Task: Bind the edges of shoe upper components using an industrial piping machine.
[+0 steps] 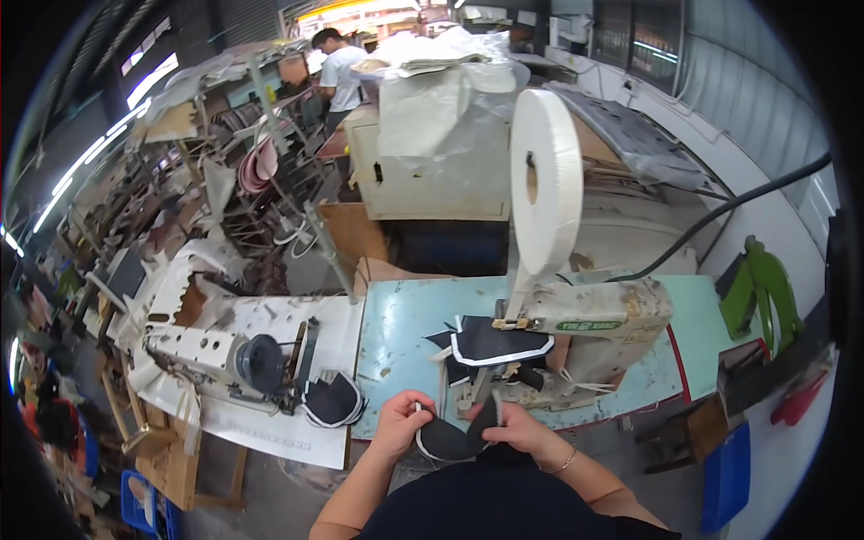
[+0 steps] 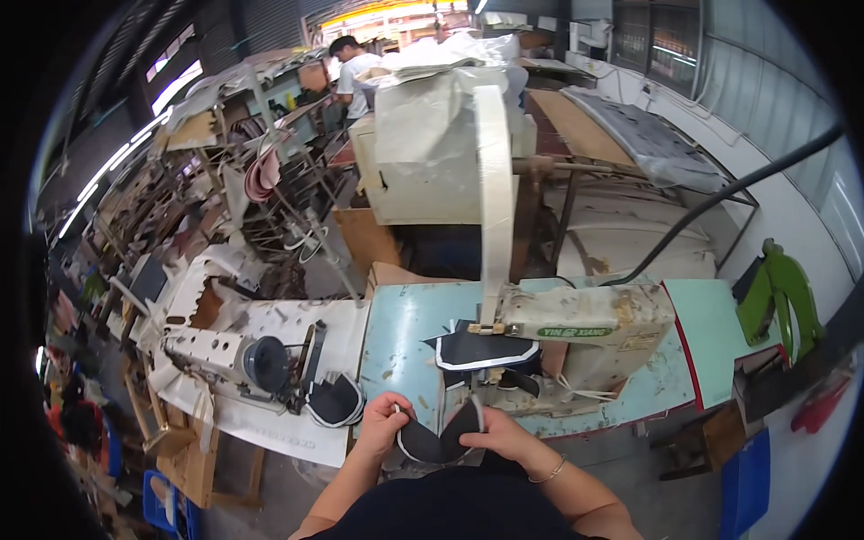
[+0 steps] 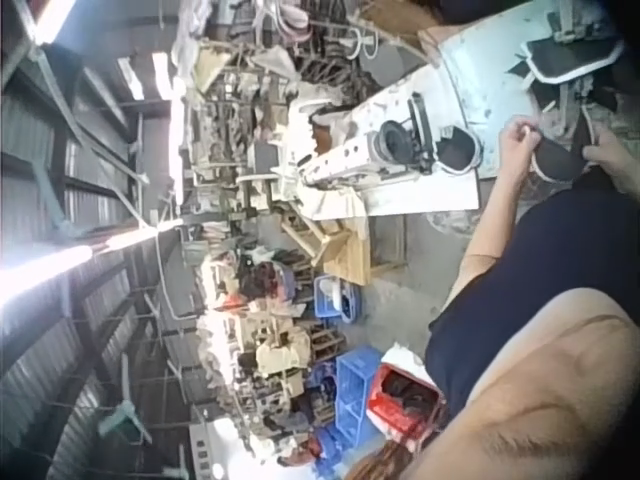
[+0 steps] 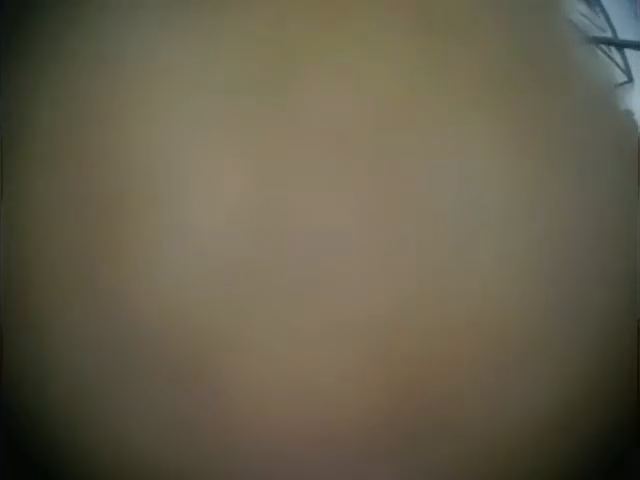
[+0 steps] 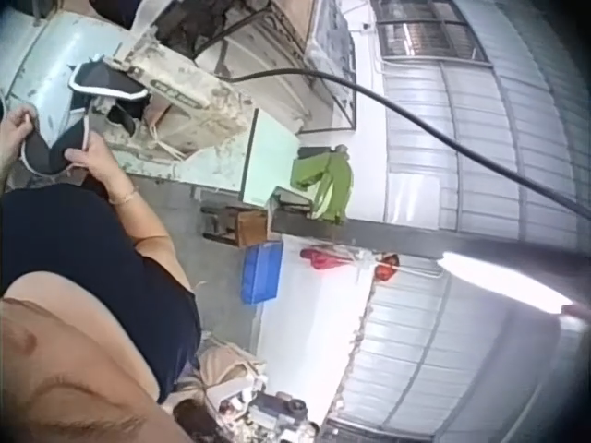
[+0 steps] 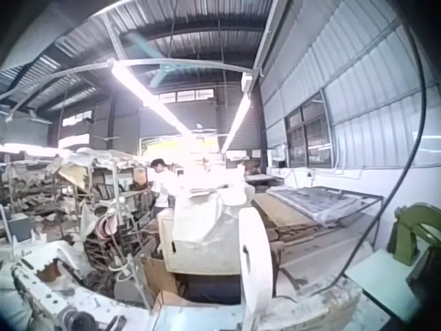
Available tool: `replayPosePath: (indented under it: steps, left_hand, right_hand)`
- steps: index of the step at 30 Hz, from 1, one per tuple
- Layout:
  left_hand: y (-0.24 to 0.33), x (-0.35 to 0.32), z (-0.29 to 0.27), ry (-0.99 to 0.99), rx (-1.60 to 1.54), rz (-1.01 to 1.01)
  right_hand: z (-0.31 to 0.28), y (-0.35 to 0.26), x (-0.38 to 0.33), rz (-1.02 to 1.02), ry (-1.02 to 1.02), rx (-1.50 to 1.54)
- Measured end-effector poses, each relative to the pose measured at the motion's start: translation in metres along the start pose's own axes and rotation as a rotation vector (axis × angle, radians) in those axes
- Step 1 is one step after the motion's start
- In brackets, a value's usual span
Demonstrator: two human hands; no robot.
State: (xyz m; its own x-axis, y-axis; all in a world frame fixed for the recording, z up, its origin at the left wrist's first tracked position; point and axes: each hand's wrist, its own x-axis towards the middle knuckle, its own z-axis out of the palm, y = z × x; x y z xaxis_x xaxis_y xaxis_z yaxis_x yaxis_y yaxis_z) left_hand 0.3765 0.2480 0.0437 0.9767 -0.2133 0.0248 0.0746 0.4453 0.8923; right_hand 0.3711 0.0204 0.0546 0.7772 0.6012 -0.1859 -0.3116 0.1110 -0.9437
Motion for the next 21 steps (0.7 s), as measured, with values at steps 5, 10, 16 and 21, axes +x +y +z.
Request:
replayPosePath:
  steps: [5, 10, 16, 21]
  left_hand:
    - [0.05, 0.061, 0.062, 0.007, 0.31, 0.374]
    - [0.032, 0.101, 0.063, 0.015, 0.398, 0.27]
    - [0.017, 0.108, 0.062, 0.09, 0.215, 0.296]
    - [0.015, 0.107, 0.062, 0.098, 0.146, 0.268]
  right_hand:
    - [-0.008, -0.042, -0.025, -0.397, 0.341, 0.474]
    - [-0.026, -0.046, -0.014, -0.286, 0.44, 0.701]
    - [-0.028, -0.051, 0.002, -0.322, 0.579, 0.765]
    - [-0.032, -0.047, 0.002, -0.291, 0.603, 0.725]
